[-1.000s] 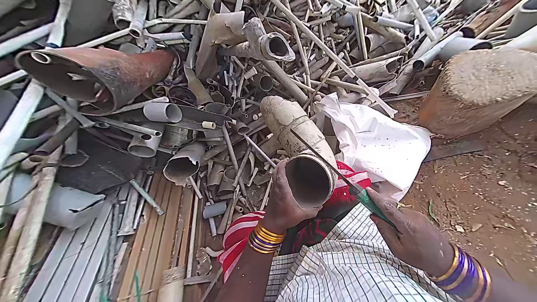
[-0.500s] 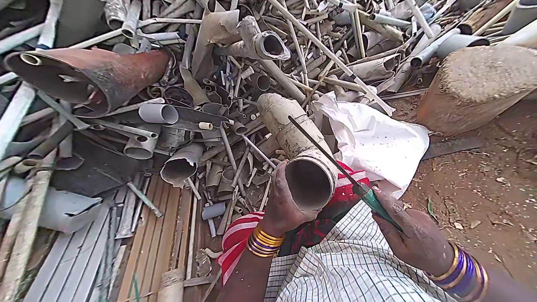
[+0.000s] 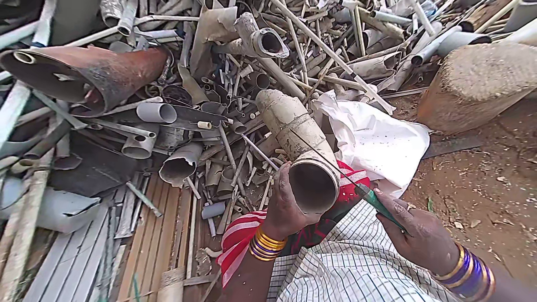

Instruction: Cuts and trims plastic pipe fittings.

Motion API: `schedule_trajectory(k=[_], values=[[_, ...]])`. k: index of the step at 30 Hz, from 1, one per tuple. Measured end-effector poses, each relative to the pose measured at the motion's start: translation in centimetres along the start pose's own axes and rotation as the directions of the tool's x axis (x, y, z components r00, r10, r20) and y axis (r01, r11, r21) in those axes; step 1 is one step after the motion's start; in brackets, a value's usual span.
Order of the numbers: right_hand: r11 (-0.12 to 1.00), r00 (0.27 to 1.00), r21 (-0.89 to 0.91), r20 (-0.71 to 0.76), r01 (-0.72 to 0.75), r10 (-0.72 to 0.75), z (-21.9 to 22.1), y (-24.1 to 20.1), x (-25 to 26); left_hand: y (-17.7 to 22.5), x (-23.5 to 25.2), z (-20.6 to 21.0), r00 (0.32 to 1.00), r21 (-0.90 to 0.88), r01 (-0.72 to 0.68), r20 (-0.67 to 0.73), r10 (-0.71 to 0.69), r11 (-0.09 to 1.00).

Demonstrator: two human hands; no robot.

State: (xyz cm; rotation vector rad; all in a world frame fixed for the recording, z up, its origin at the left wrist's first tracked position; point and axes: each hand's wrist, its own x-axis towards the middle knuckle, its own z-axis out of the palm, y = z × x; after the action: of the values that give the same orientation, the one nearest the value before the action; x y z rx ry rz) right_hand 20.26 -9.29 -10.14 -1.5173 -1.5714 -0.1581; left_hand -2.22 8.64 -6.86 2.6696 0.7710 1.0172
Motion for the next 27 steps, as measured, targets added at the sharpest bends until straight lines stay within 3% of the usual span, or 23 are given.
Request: schedule_trajectory(k=[3, 7, 10, 13, 15, 17, 21, 25, 27], values=[[0.998, 0.999, 0.066, -0.032, 0.011, -0.009, -0.6, -0.1, -0.2, 0.2, -0.5, 0.1, 1.000, 0.059, -0.022, -0.007, 0.023, 0.998], [1.000, 0.999, -0.004, 0.049, -0.014, 0.014, 0.5, 0.9, -0.8, 0.3, -0.4, 0.3, 0.997, 0.089, -0.064, -0.027, 0.066, 0.994], [0.998, 1.000, 0.058, -0.009, -0.001, 0.001, 0.3, 1.2, -0.6, 0.2, -0.5, 0.3, 0.995, 0.098, -0.083, -0.040, 0.087, 0.992], [0.998, 0.997, 0.052, 0.073, -0.027, 0.023, 0.5, 1.5, -0.5, 0.2, -0.7, 0.2, 0.995, 0.104, -0.087, -0.030, 0.090, 0.991], [0.984, 0.980, 0.110, 0.154, -0.141, 0.123, 0.5, 1.6, -0.6, 0.1, -0.8, 0.1, 0.996, 0.083, -0.081, -0.018, 0.083, 0.993], [0.912, 0.955, 0.292, 0.153, -0.289, 0.253, 0.5, 1.6, -0.6, 0.1, -0.9, 0.3, 0.996, 0.052, -0.082, -0.035, 0.084, 0.995], [0.657, 0.868, 0.596, 0.153, -0.462, 0.472, 1.1, 0.4, 1.4, 2.3, -0.4, 1.1, 0.996, 0.077, -0.037, -0.072, 0.043, 0.996], [0.579, 0.769, 0.533, 0.249, -0.617, 0.589, 4.4, -0.2, 2.9, 5.9, 0.8, 1.7, 0.998, 0.083, 0.064, 0.016, -0.065, 0.995], [0.538, 0.715, 0.500, 0.281, -0.678, 0.640, 5.2, -0.3, 3.5, 6.4, 1.2, 1.8, 0.997, -0.006, 0.060, 0.048, -0.059, 0.998]])
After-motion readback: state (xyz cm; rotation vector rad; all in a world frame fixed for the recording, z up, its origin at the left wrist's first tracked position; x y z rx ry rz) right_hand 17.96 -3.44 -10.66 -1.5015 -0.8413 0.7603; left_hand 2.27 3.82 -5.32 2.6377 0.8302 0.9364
